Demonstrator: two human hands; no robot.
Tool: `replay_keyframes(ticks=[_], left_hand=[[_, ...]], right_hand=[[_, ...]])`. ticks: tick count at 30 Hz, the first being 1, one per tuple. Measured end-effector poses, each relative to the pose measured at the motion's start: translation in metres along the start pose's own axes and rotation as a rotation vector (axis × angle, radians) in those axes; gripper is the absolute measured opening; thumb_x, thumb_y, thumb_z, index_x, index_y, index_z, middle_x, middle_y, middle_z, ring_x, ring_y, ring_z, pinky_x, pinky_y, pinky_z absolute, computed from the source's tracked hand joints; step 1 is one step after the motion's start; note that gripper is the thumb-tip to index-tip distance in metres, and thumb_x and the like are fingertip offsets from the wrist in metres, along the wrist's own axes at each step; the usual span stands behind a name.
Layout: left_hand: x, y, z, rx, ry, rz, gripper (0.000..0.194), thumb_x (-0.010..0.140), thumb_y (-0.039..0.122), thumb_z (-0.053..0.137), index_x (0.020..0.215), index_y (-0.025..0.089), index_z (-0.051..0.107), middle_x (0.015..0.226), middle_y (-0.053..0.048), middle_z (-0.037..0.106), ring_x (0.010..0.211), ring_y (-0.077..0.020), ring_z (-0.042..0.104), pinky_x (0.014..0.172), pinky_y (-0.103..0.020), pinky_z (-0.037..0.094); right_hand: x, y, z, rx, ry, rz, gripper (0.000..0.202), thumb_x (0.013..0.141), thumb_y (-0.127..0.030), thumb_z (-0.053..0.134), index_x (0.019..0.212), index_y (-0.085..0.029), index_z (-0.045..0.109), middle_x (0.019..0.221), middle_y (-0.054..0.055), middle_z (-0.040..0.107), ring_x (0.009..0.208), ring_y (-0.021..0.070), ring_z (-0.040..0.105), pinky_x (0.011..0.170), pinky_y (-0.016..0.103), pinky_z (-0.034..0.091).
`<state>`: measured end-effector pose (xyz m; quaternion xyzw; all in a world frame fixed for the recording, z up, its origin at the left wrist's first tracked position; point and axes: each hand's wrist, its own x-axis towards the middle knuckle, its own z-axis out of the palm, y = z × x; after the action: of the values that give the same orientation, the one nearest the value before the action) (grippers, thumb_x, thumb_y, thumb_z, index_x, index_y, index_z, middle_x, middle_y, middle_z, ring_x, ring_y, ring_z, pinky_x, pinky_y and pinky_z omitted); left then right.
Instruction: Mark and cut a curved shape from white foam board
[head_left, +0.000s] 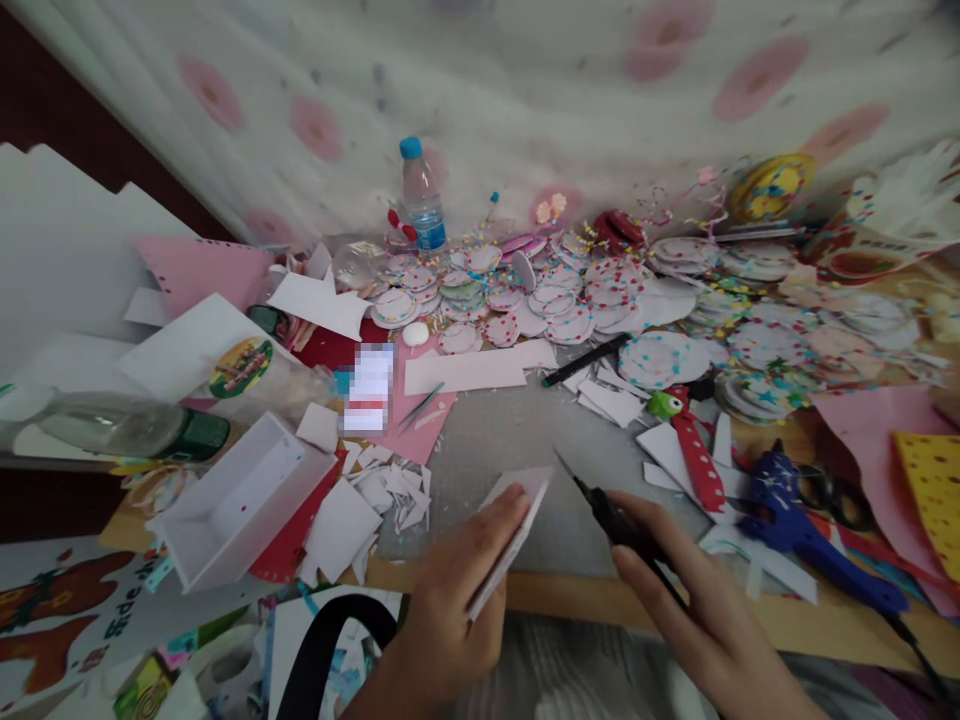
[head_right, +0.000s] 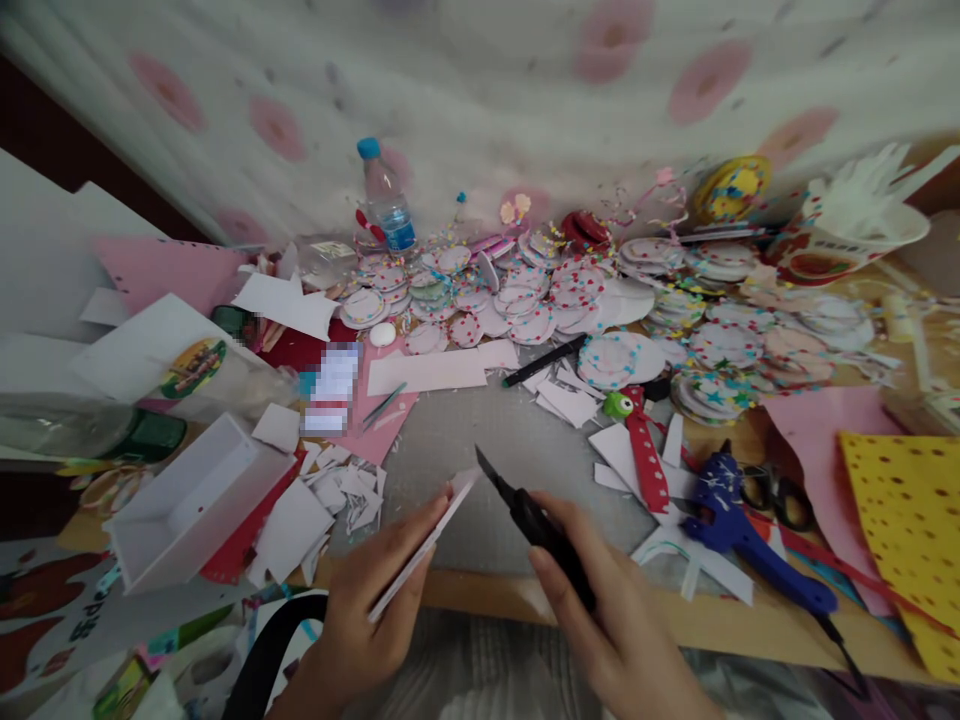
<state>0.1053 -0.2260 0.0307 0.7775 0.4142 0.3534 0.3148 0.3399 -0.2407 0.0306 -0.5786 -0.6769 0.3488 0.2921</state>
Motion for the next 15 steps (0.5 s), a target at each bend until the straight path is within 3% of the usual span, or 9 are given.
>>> replay_keyframes(ticks=[3, 7, 11, 15], left_hand=[[-0.005, -0.003, 0.005, 0.037, -0.017, 0.066, 0.056, 0.089, 0.004, 0.036, 0.144, 0.015, 0.036, 0.143, -0.011, 0.048, 0.131, -0.0224, 0.047, 0.107, -0.034, 0.044], [-0.009, -0.003, 0.008, 0.077, -0.023, 0.146, 0.054, 0.091, 0.006, 0.034, 0.144, 0.012, 0.036, 0.144, -0.014, 0.045, 0.132, -0.0239, 0.044, 0.106, -0.036, 0.045], [-0.011, -0.002, 0.008, 0.092, -0.020, 0.117, 0.052, 0.093, 0.010, 0.032, 0.145, 0.015, 0.034, 0.144, -0.013, 0.046, 0.129, -0.0256, 0.048, 0.102, -0.039, 0.049], [-0.012, -0.002, 0.009, 0.113, -0.019, 0.097, 0.055, 0.091, 0.007, 0.032, 0.146, 0.016, 0.032, 0.145, -0.011, 0.044, 0.131, -0.0239, 0.047, 0.102, -0.039, 0.049]], right_hand=[[-0.011, 0.003, -0.004, -0.101, -0.056, -0.075, 0.043, 0.093, -0.029, 0.048, 0.136, -0.031, 0.041, 0.125, 0.005, 0.064, 0.108, 0.0198, 0.064, 0.080, 0.023, 0.055], [-0.016, 0.001, -0.010, -0.202, -0.064, -0.146, 0.051, 0.092, -0.028, 0.050, 0.141, -0.032, 0.038, 0.123, 0.006, 0.065, 0.107, 0.0207, 0.066, 0.077, 0.022, 0.056], [-0.011, -0.002, -0.011, -0.238, -0.037, -0.177, 0.054, 0.091, -0.025, 0.050, 0.143, -0.030, 0.038, 0.112, 0.008, 0.068, 0.093, 0.0205, 0.070, 0.063, 0.021, 0.056], [-0.006, -0.001, -0.009, -0.223, -0.018, -0.176, 0.054, 0.091, -0.023, 0.049, 0.144, -0.030, 0.038, 0.092, 0.006, 0.067, 0.072, 0.0163, 0.069, 0.058, 0.021, 0.054]])
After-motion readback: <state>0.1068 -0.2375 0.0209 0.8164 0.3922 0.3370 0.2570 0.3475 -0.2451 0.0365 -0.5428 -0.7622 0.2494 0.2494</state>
